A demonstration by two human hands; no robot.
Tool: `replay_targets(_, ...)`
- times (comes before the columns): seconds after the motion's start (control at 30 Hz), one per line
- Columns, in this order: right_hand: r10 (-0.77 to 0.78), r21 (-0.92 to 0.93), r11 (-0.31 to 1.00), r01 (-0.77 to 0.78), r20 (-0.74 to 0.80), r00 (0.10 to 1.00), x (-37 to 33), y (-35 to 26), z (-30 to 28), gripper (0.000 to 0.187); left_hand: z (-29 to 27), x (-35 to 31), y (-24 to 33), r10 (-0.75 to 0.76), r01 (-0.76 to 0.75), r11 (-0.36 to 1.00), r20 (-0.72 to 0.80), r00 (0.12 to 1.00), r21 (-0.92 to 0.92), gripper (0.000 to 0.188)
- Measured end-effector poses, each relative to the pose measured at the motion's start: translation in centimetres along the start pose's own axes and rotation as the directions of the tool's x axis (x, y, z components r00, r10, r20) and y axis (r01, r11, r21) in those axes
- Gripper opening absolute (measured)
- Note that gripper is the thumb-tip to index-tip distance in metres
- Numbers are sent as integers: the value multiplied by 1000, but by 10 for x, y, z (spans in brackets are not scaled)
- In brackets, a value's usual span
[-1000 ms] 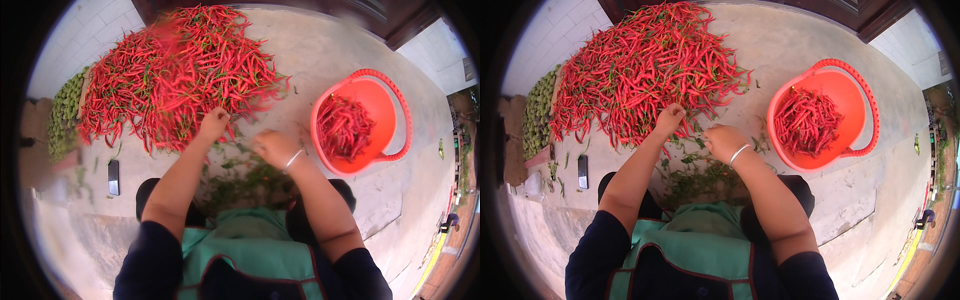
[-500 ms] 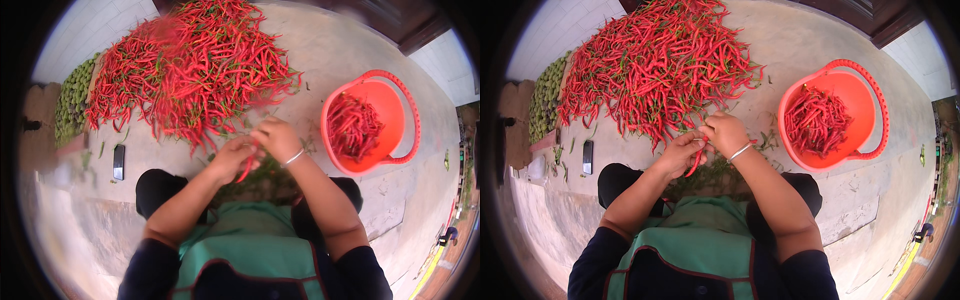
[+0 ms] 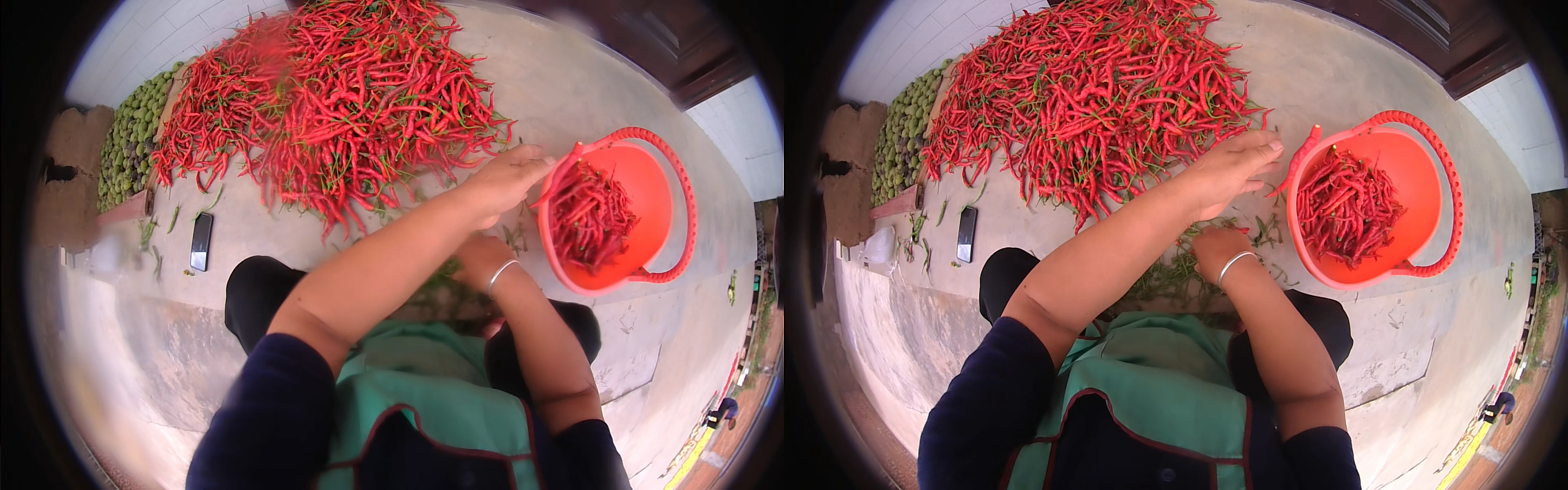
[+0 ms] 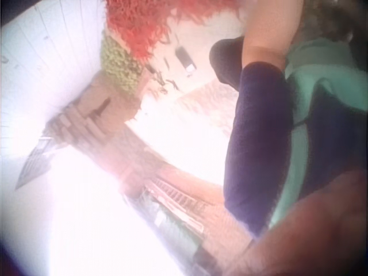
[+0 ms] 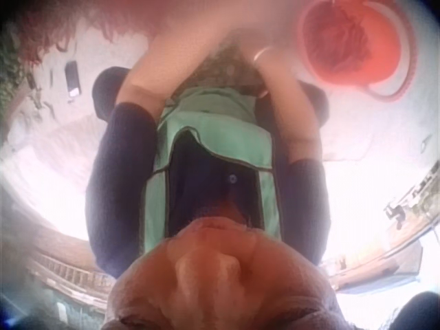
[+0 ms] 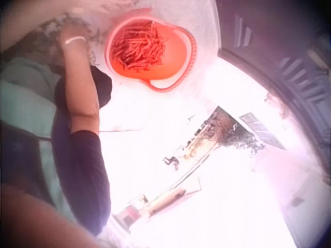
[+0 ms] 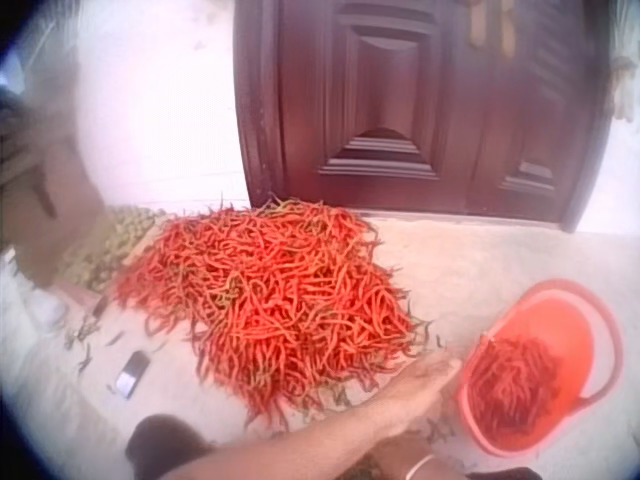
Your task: The person sorts a pile of red chilies on the floor by hand, picking them up individually or in small bunches and placing the stems into a red bucket.
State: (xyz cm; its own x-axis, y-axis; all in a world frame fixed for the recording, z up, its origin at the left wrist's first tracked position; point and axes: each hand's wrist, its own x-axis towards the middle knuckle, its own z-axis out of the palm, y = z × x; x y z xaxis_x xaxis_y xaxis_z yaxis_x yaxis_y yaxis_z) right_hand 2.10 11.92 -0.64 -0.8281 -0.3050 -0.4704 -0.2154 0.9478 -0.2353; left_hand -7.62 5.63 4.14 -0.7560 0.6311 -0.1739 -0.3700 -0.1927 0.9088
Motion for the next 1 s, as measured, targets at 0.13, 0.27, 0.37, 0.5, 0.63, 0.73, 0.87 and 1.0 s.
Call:
replay_targets(0.13,22,2,1000,-22,-87,996,-5,4,-23,22,-78,-9,-1,282,-333,294,251,926,896,22)
replay_targets(0.27,-57,37,997,64,-168,984,-1,1,-20,20,-221,-58,-10,2,-41,-381,45,999,924,50)
replay_targets(0.37,-93,56,993,103,-168,981,3,0,-16,20,-254,-64,-10,-161,-37,-525,-57,985,850,67)
replay_targets(0.5,-90,62,993,102,-168,982,6,-1,-17,20,-260,-49,-20,-255,-136,-632,-39,966,763,85)
replay_targets(0.63,-66,55,996,75,-142,988,1,-2,-22,20,-275,-51,-28,-210,-115,-666,-38,977,737,83)
replay_targets(0.73,-70,46,996,77,-142,987,-4,-4,-20,20,-286,-58,-35,-191,-177,-658,65,979,732,75)
replay_targets(0.87,-103,49,993,111,-136,985,-5,-2,-20,20,-265,-56,-37,-229,-67,-581,-83,970,811,71)
replay_targets(1.0,-109,107,985,133,-206,973,-6,8,-11,19,-251,-77,-47,265,488,-127,-444,856,864,62)
